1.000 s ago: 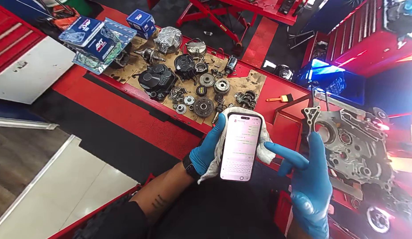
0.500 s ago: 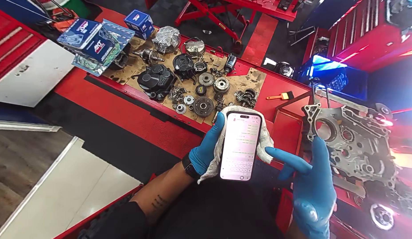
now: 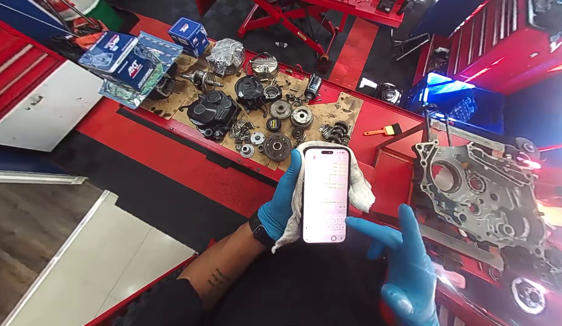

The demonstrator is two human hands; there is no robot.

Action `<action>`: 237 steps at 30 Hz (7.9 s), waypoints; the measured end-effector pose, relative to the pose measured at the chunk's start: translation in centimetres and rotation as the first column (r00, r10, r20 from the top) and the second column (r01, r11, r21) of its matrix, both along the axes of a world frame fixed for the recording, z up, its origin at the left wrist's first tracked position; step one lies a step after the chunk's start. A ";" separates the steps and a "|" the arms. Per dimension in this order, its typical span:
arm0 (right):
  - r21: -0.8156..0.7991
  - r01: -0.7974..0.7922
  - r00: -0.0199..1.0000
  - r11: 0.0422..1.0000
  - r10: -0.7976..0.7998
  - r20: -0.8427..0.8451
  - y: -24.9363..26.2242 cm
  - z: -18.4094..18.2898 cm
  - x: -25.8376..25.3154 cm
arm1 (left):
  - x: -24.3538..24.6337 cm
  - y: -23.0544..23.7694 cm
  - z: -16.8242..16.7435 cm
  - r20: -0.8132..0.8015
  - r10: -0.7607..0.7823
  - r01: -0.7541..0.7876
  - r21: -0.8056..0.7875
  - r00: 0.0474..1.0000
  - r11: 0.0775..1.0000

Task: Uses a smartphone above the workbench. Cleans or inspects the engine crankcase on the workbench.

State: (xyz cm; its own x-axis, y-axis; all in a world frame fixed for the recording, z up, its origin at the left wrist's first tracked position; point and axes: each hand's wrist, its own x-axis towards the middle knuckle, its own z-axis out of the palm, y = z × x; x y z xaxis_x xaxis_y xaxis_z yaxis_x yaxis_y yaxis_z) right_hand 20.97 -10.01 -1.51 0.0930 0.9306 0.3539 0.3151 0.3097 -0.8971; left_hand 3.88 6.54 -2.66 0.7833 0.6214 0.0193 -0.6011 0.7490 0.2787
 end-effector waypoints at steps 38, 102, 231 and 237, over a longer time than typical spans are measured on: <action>-0.027 0.022 0.943 0.999 -0.012 0.332 -1.2 -0.7 -0.4 | 0.9 -0.1 0.7 -0.105 0.075 -0.073 0.021 0.992 0.997; 0.045 0.173 0.932 0.984 -0.178 0.316 -1.8 -1.0 -0.6 | 0.8 -0.4 1.1 -0.036 0.090 -0.087 0.067 0.995 0.994; 0.057 0.216 0.962 0.975 -0.222 0.159 -1.6 -0.3 -1.2 | 0.4 -1.5 1.3 -0.072 0.090 -0.083 0.097 0.993 0.992; 0.055 0.192 0.964 0.980 -0.199 0.175 -1.5 -0.4 -1.1 | 0.4 -1.5 1.2 -0.071 0.037 -0.033 0.058 0.997 0.998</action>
